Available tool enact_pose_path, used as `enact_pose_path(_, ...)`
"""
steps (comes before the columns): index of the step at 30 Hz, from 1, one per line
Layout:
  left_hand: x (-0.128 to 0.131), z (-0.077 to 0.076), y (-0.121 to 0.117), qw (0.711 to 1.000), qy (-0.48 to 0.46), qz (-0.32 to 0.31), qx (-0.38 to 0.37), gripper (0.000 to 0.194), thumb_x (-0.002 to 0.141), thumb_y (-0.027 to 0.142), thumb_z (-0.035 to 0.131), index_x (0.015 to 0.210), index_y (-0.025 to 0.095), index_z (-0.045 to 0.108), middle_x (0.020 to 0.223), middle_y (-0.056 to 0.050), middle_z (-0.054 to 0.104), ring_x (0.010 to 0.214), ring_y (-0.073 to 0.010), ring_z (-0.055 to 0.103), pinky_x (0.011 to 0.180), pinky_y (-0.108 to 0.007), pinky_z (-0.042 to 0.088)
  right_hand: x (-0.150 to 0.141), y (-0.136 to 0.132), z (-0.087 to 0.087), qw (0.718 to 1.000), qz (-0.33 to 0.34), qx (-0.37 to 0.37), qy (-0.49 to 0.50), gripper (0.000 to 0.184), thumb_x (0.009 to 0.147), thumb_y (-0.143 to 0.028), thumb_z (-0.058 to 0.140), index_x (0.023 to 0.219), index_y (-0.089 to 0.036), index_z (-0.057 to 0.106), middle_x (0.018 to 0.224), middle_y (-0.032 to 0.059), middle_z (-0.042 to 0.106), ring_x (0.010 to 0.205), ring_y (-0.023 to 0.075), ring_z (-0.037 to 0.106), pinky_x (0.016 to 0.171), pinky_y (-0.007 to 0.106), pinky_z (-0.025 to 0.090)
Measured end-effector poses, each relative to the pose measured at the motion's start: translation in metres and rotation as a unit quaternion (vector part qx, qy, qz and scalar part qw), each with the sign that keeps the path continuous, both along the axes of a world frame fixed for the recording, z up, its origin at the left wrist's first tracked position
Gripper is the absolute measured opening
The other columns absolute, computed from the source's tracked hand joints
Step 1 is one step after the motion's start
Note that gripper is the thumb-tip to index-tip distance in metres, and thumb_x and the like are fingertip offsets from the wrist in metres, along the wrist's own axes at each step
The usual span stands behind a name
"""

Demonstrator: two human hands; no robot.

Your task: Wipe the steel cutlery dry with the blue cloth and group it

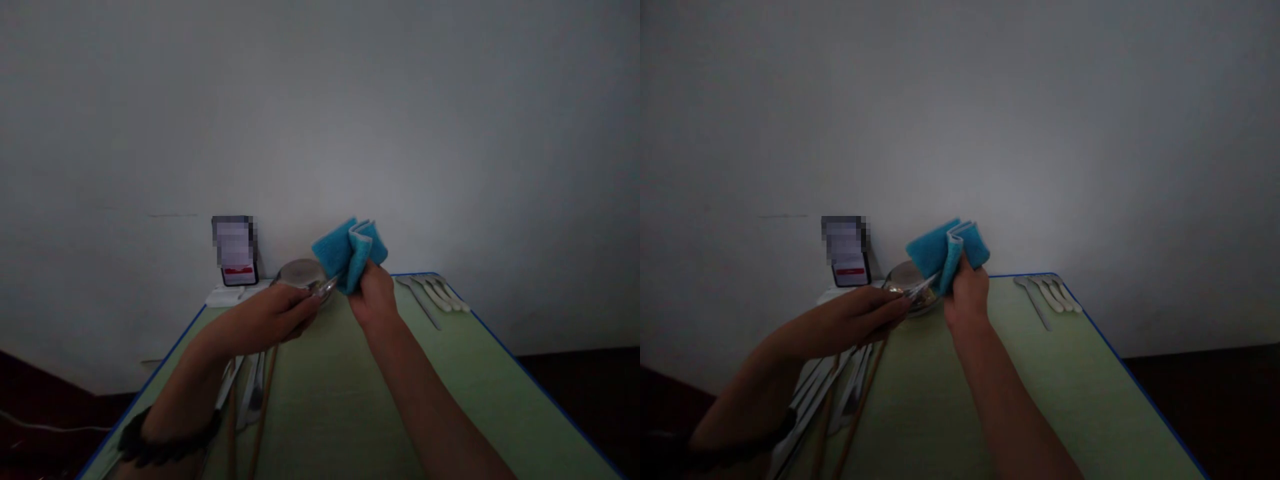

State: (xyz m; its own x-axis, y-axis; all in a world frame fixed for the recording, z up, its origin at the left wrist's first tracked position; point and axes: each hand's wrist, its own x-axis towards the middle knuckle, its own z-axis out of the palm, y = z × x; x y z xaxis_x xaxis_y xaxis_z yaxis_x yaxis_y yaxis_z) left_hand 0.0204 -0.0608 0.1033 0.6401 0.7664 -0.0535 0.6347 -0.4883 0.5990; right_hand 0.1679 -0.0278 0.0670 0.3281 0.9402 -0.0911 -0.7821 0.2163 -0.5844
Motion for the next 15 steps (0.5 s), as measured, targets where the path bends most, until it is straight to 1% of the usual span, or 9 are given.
enact_pose_path(3,0.002,-0.002,0.0,0.999,0.006,-0.021,-0.034,0.042,0.087,0.046,0.033,0.061,0.016,0.047,0.051,0.004,0.042,0.046,-0.0075,0.039,0.044,-0.018,0.032,0.007,0.005,-0.004,1.0,0.001,0.007,0.005,0.009,0.064,-0.016,0.064,0.07,-0.016,0.057,0.063,-0.0036,0.065,0.06,0.0099,0.06,0.062,0.024,0.053)
enact_pose_path(6,-0.001,-0.001,-0.002,0.996,-0.011,-0.035,-0.081,0.041,0.087,0.047,0.034,0.062,0.016,0.047,0.05,0.005,0.04,0.044,-0.0072,0.037,0.042,-0.017,0.031,0.015,0.009,-0.005,0.999,-0.028,0.002,-0.014,0.013,0.067,-0.024,0.064,0.078,-0.017,0.059,0.071,-0.0024,0.066,0.066,0.0113,0.061,0.067,0.027,0.053)
enact_pose_path(8,-0.006,0.0,-0.003,0.995,-0.026,-0.031,-0.094,0.04,0.086,0.047,0.036,0.062,0.017,0.047,0.05,0.005,0.04,0.044,-0.007,0.036,0.041,-0.017,0.03,0.017,0.009,-0.004,0.998,-0.048,-0.003,-0.043,0.019,0.069,-0.03,0.064,0.081,-0.016,0.06,0.077,-0.0004,0.067,0.07,0.0119,0.062,0.068,0.027,0.052)
enact_pose_path(12,-0.017,0.002,-0.003,0.99,-0.074,-0.006,-0.121,0.037,0.083,0.048,0.041,0.062,0.017,0.047,0.051,0.005,0.039,0.043,-0.0072,0.035,0.039,-0.017,0.029,0.017,0.006,-0.003,0.99,-0.087,0.001,-0.112,0.028,0.069,-0.037,0.062,0.087,-0.015,0.061,0.09,0.0042,0.067,0.08,0.0144,0.062,0.072,0.029,0.051)
enact_pose_path(14,-0.021,0.001,0.0,0.985,-0.106,0.024,-0.134,0.04,0.082,0.05,0.041,0.058,0.018,0.044,0.048,0.005,0.037,0.042,-0.0076,0.034,0.039,-0.018,0.029,0.018,0.007,-0.007,0.977,-0.113,0.011,-0.181,0.032,0.067,-0.039,0.064,0.087,-0.014,0.061,0.089,0.0048,0.067,0.081,0.0158,0.062,0.072,0.03,0.05)
enact_pose_path(15,-0.021,0.001,0.002,0.983,-0.123,0.044,-0.13,0.042,0.082,0.051,0.039,0.056,0.018,0.042,0.047,0.005,0.035,0.042,-0.0077,0.033,0.039,-0.019,0.028,0.018,0.009,-0.009,0.968,-0.121,0.019,-0.219,0.033,0.067,-0.04,0.064,0.087,-0.014,0.062,0.088,0.0048,0.067,0.081,0.0165,0.062,0.071,0.03,0.05)
